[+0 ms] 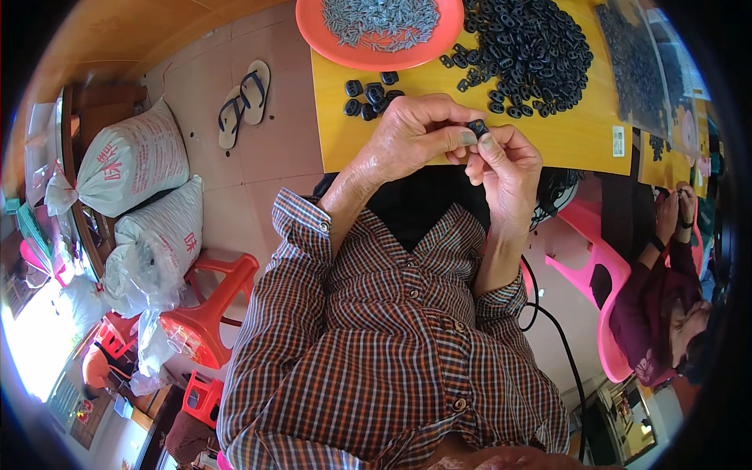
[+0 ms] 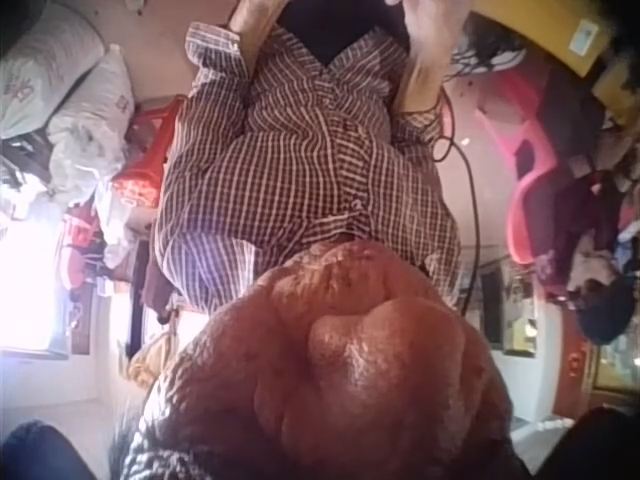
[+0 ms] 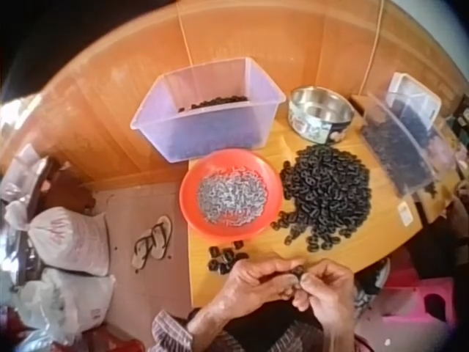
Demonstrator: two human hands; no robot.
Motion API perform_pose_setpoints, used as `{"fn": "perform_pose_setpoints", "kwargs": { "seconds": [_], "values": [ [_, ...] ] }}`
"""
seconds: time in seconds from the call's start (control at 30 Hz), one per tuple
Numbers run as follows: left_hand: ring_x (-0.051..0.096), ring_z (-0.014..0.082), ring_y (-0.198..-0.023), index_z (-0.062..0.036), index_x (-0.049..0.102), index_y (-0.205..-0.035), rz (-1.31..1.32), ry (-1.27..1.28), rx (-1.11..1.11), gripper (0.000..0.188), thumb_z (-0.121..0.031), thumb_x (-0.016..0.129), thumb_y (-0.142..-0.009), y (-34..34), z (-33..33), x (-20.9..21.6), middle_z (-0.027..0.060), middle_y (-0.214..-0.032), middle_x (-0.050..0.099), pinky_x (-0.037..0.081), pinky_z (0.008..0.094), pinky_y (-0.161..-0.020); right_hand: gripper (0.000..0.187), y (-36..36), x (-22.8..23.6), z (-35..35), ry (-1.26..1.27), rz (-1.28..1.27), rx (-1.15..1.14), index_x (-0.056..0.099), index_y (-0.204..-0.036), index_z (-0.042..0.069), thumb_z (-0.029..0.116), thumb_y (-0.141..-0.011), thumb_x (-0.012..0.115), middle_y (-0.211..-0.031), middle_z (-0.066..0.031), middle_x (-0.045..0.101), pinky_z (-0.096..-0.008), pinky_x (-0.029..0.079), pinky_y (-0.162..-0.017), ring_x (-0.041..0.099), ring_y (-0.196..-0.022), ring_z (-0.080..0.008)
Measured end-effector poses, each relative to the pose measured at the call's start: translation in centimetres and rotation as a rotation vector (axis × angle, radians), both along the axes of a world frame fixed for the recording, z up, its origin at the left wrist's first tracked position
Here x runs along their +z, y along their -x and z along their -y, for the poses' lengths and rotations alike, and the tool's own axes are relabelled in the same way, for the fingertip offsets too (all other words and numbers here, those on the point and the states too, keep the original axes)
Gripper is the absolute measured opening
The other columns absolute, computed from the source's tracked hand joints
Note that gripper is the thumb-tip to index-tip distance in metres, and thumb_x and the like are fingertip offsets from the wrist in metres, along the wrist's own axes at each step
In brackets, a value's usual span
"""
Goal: Assembling small black plastic components by manually inserting small metal pins.
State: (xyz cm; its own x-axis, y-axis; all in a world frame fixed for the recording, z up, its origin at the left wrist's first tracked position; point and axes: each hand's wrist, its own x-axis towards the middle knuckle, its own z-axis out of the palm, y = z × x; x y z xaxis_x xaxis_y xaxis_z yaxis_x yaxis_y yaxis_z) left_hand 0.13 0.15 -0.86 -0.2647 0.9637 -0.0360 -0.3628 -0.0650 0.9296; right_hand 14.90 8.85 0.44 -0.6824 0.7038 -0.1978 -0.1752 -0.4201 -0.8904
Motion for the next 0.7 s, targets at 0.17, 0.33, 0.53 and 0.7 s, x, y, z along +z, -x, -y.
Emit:
{"fn": "perform_pose_setpoints", "kwargs": {
  "seconds": [0.17, 0.33, 0.53, 0.7],
  "values": [
    [0.062, 0.0089, -0.073, 0.0024, 0.064, -0.111, -0.034, 0.035, -0.018, 0.023, 0.001, 0.061, -0.089, 0.0, 0.1, 0.4, 0.0049, -0.087, 0.063, 0.055, 0.0225, -0.065, 0.017, -0.3, -0.3, 0.0, -0.002, 0.05, 0.012, 0.059, -0.082, -0.003, 0.011, -0.09, 0.062, -0.066, -0.0089, 0.061, -0.021, 0.041, -0.042, 0.055, -0.048, -0.0115],
    [0.062, 0.0088, -0.073, 0.0024, 0.064, -0.112, -0.101, 0.004, 0.002, 0.023, 0.001, 0.061, -0.089, -0.4, 0.2, -0.2, 0.0048, -0.084, 0.062, 0.055, 0.0217, -0.066, 0.018, -0.2, -0.5, 0.1, 0.026, 0.079, 0.003, 0.059, -0.08, -0.003, 0.011, -0.091, 0.061, -0.065, -0.0098, 0.061, -0.0202, 0.04, -0.04, 0.054, -0.047, -0.0111],
    [0.062, 0.0074, -0.075, 0.0021, 0.062, -0.115, 0.078, 0.05, 0.008, 0.026, 0.0, 0.062, -0.088, -0.8, 0.2, 0.4, 0.0043, -0.086, 0.065, 0.055, 0.0217, -0.07, 0.019, -0.1, 0.0, 0.1, -0.003, 0.092, -0.023, 0.06, -0.084, -0.004, 0.013, -0.093, 0.06, -0.065, -0.01, 0.062, -0.0204, 0.041, -0.044, 0.052, -0.048, -0.0105],
    [0.062, 0.0068, -0.076, 0.0021, 0.062, -0.116, 0.04, 0.076, 0.044, 0.028, 0.0, 0.062, -0.088, -1.0, 0.2, 0.8, 0.0033, -0.086, 0.065, 0.055, 0.0219, -0.072, 0.018, -0.1, 0.1, 0.3, -0.005, 0.069, -0.046, 0.061, -0.088, -0.004, 0.013, -0.094, 0.058, -0.068, -0.0096, 0.062, -0.0207, 0.042, -0.047, 0.053, -0.05, -0.0107]
  ]
}}
